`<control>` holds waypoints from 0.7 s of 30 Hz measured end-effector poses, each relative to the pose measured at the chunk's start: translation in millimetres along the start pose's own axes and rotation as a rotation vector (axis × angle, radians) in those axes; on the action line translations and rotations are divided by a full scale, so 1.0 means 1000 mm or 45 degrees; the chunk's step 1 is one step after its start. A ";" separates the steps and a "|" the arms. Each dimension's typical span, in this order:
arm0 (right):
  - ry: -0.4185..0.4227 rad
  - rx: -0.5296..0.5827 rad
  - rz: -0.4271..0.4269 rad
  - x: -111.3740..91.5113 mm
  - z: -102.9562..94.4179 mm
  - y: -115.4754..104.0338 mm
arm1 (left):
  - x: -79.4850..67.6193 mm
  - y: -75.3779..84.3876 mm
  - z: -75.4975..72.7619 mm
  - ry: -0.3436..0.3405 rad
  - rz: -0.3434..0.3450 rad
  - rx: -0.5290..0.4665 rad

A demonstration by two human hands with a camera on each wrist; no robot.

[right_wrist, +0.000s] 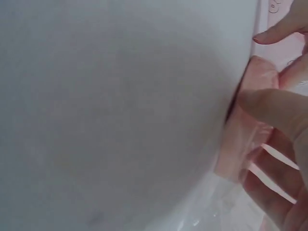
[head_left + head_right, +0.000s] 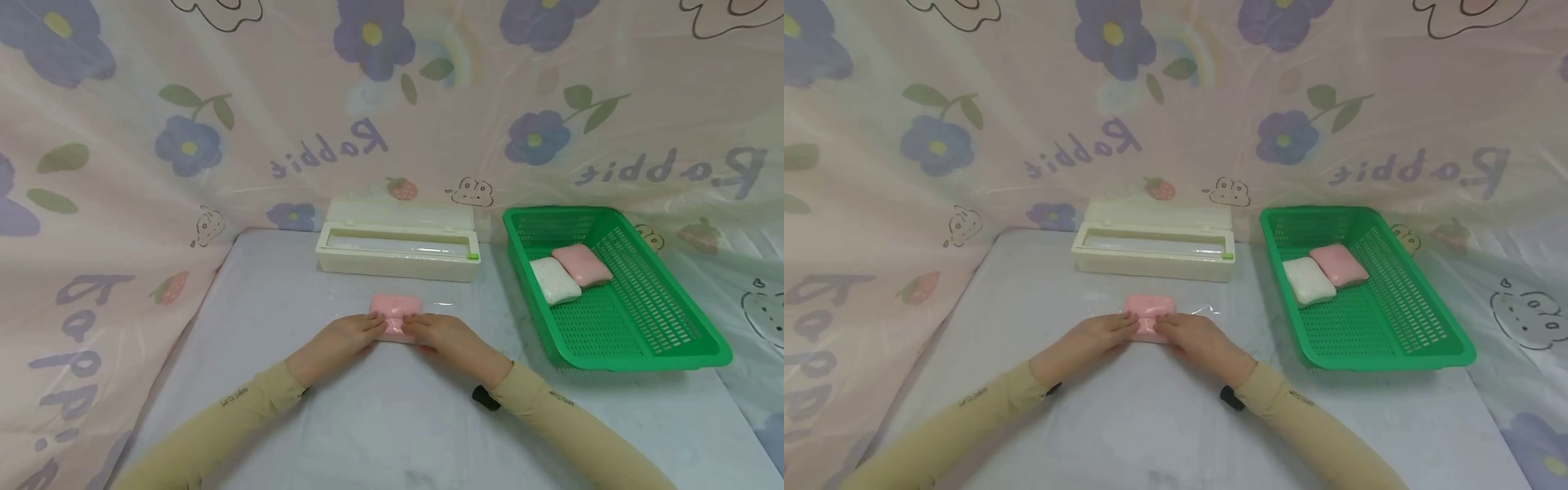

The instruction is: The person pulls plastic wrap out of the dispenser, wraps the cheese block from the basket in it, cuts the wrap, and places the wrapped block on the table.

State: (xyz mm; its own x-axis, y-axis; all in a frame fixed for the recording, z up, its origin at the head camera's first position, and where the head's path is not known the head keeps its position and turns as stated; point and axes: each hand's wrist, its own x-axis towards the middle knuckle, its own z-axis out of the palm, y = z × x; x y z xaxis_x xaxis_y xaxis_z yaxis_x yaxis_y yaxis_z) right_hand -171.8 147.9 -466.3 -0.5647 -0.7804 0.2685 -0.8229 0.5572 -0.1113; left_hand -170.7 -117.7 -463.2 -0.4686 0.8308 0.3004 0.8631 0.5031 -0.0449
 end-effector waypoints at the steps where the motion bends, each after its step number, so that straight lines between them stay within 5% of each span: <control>1: 0.018 -0.016 -0.005 0.001 0.001 0.001 | 0.001 -0.001 0.001 0.002 0.017 0.042; 11: 0.056 -0.312 -0.085 0.010 0.002 0.004 | 0.012 -0.001 0.002 0.057 0.111 0.255; 17: 0.167 -0.098 -0.086 0.013 0.000 0.007 | 0.014 -0.010 0.000 0.162 0.063 -0.101; 21: 0.168 0.080 -0.008 0.016 -0.003 0.013 | 0.016 -0.017 -0.003 0.155 -0.017 -0.286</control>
State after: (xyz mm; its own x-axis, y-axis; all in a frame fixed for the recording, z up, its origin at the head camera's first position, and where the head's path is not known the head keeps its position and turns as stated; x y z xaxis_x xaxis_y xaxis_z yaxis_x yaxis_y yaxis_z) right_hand -191.8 143.8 -460.6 -0.5499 -0.7373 0.3925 -0.8309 0.5306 -0.1675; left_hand -192.0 -113.6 -455.2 -0.4659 0.7827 0.4126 0.8835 0.4371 0.1684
